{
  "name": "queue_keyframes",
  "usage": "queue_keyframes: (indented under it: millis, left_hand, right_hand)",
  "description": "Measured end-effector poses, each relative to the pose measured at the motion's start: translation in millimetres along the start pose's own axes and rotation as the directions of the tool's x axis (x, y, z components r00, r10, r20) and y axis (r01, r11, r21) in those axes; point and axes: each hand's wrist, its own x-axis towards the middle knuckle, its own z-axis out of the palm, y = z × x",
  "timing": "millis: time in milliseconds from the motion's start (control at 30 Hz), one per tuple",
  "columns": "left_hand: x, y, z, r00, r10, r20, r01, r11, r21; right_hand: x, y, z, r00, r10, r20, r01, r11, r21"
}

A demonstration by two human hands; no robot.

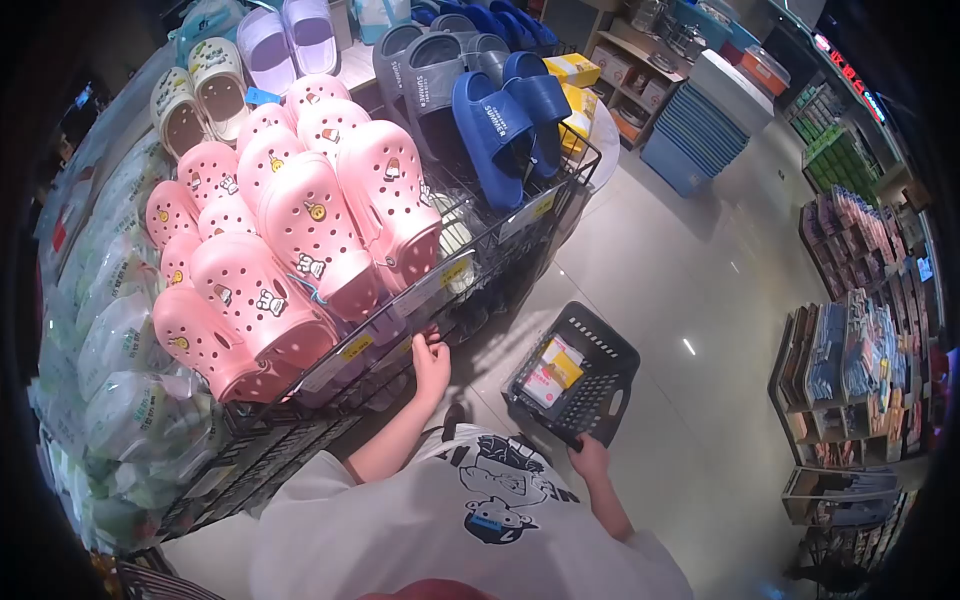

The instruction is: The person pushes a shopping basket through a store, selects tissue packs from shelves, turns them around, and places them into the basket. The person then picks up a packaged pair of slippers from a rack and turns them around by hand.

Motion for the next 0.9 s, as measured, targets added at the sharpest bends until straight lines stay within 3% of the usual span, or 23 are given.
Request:
queue_keyframes:
  millis: [33, 67, 167, 233, 300, 367, 400, 700, 900]
  left_hand:
    - [11, -4, -7, 0.988, 0.136, -0.072, -0.126, 0.983, 0.136]
    - [20, -6, -11, 0.994, -0.064, -0.086, 0.067, 0.997, 0.036]
    - [46, -61, 3, 0.985, -0.157, -0.065, 0.167, 0.964, 0.207]
    - [52, 2, 2, 0.929, -0.37, 0.017, 0.367, 0.926, 0.087]
    - [74, -8, 16, 0.967, -0.256, -0.009, 0.256, 0.965, 0.057]
    - [93, -31, 49, 0.937, -0.132, -0.322, 0.206, 0.957, 0.206]
    - [89, -33, 48, 0.935, -0.134, -0.329, 0.21, 0.955, 0.209]
    - [84, -22, 82, 0.949, -0.253, -0.189, 0.272, 0.959, 0.078]
    - [105, -30, 60, 0.943, -0.324, -0.081, 0.326, 0.945, 0.011]
  right_hand:
    - [3, 0, 4, 1.0, -0.012, -0.001, 0.013, 1.0, 0.01]
    - [5, 1, 6, 1.0, 0.019, -0.015, -0.019, 0.999, -0.042]
    - [7, 4, 12, 0.998, 0.02, -0.063, -0.026, 0.995, -0.098]
    - [-1, 0, 7, 0.999, 0.028, -0.044, -0.032, 0.996, -0.083]
    - [0, -1, 0, 0.999, 0.015, -0.037, -0.019, 0.992, -0.128]
    - [5, 5, 2, 1.0, -0.013, -0.009, 0.012, 0.992, -0.128]
    - [7, 7, 1, 1.0, -0.023, 0.02, 0.025, 0.991, -0.131]
    - [18, 26, 12, 0.991, 0.036, 0.126, -0.017, 0.989, -0.15]
    - [17, 29, 11, 0.994, 0.005, 0.106, 0.008, 0.993, -0.122]
